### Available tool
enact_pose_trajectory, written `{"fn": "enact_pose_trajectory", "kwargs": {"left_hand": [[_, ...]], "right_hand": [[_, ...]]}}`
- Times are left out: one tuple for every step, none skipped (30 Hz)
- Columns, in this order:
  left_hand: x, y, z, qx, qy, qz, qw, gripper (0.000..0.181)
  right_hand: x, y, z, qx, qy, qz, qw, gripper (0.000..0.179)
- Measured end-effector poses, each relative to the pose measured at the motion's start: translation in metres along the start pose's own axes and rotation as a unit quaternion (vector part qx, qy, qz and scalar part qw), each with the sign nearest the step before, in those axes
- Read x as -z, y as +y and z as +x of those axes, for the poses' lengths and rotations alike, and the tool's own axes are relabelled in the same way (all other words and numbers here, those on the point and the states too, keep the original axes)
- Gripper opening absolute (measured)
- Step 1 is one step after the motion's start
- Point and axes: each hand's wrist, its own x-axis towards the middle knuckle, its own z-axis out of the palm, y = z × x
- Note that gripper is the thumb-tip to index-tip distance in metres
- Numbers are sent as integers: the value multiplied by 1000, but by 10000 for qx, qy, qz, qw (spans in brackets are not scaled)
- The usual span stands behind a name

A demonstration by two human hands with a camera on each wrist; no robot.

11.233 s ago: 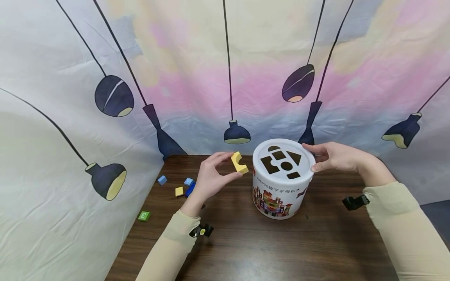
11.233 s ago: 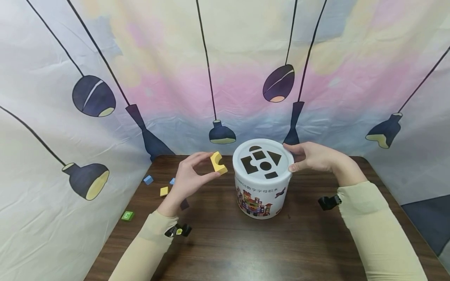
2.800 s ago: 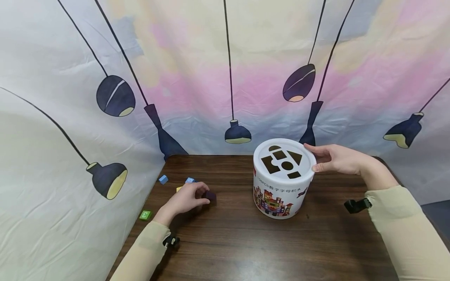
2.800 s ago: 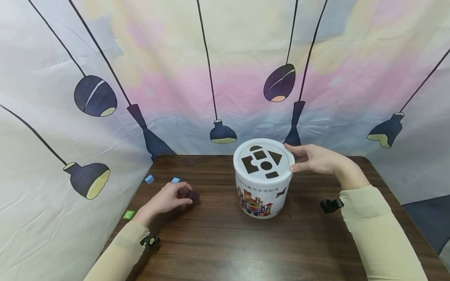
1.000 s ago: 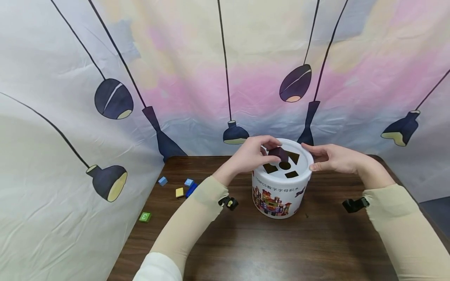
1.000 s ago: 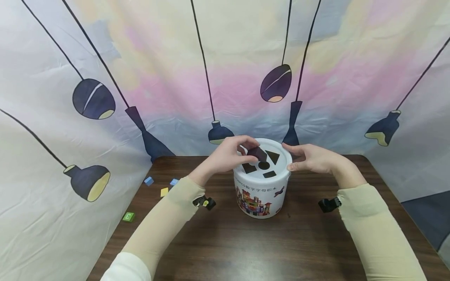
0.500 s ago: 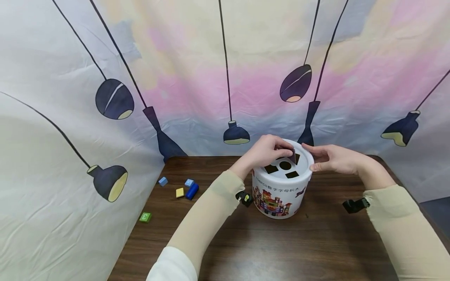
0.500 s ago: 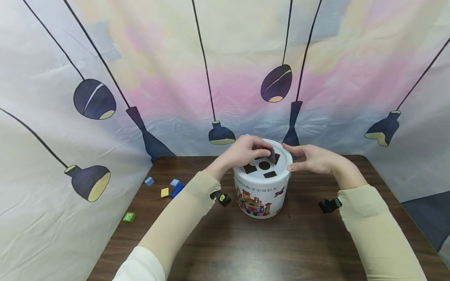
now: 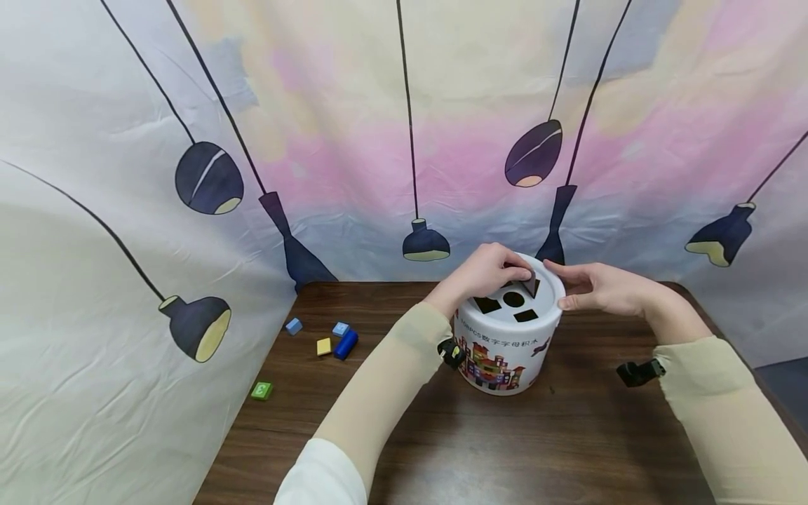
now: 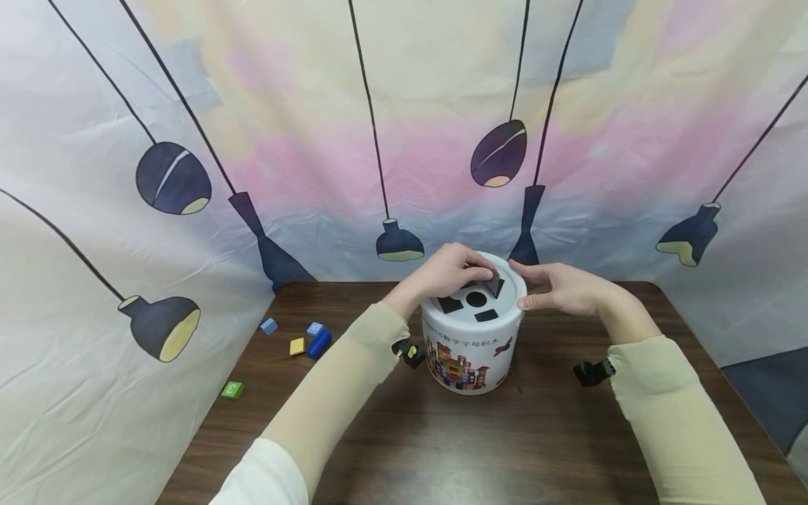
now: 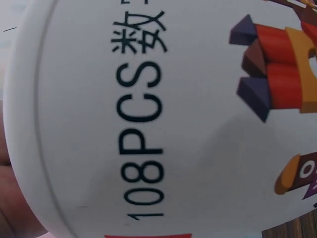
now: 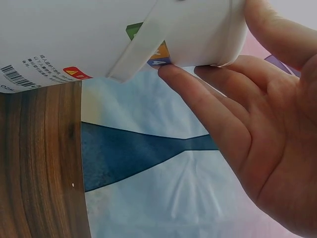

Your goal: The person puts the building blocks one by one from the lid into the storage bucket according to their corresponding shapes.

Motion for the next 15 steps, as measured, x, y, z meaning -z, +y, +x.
{"fn": "enact_pose_trajectory", "kwargs": {"left_hand": [[0, 0, 1, -6, -33, 56, 10000, 26], [1, 1, 2, -12, -64, 95, 9999, 26], [1, 1, 3, -21, -94, 131, 9999, 26], [1, 1, 4, -38, -127, 154, 9998, 27], [1, 2, 4, -65, -148, 189, 9997, 27], [1, 2, 5, -83, -172, 216, 9996, 27], [1, 3, 6, -95, -193, 233, 9995, 27], [1, 3, 6, -95, -212, 264, 9994, 28], [0, 4, 7, -105, -222, 301, 9992, 27], [0, 4, 7, -109, -219, 344, 9991, 27], [-1, 4, 7, -103, -205, 386, 9990, 26], [-2, 4, 7, -102, -188, 409, 9989, 26], [-2, 3, 8, -101, -162, 432, 9989, 25], [-3, 3, 8, -100, -131, 466, 9988, 24], [-4, 2, 8, -101, -96, 475, 9988, 23]], "right_hand": [[0, 0, 0, -4, -19, 20, 10000, 88], [0, 0, 0, -11, -29, 24, 10000, 88], [0, -1, 0, -15, -43, 31, 10000, 88], [0, -1, 0, -20, -59, 45, 10000, 88], [0, -1, 0, -18, -71, 51, 10000, 88], [0, -1, -1, -19, -85, 61, 9999, 88], [0, -1, -1, -21, -91, 68, 9999, 88], [0, 0, -1, -15, -94, 81, 9999, 88], [0, 0, -1, -9, -96, 93, 9999, 88], [0, 0, -1, -3, -96, 103, 9999, 88], [0, 0, -1, 6, -88, 92, 9999, 88], [-1, 0, -1, 16, -83, 85, 9999, 88], [-1, -1, -1, 34, -86, 75, 9999, 87], [-1, -1, -1, 54, -97, 76, 9999, 87], [-1, -1, -1, 70, -108, 76, 9999, 87]]}}
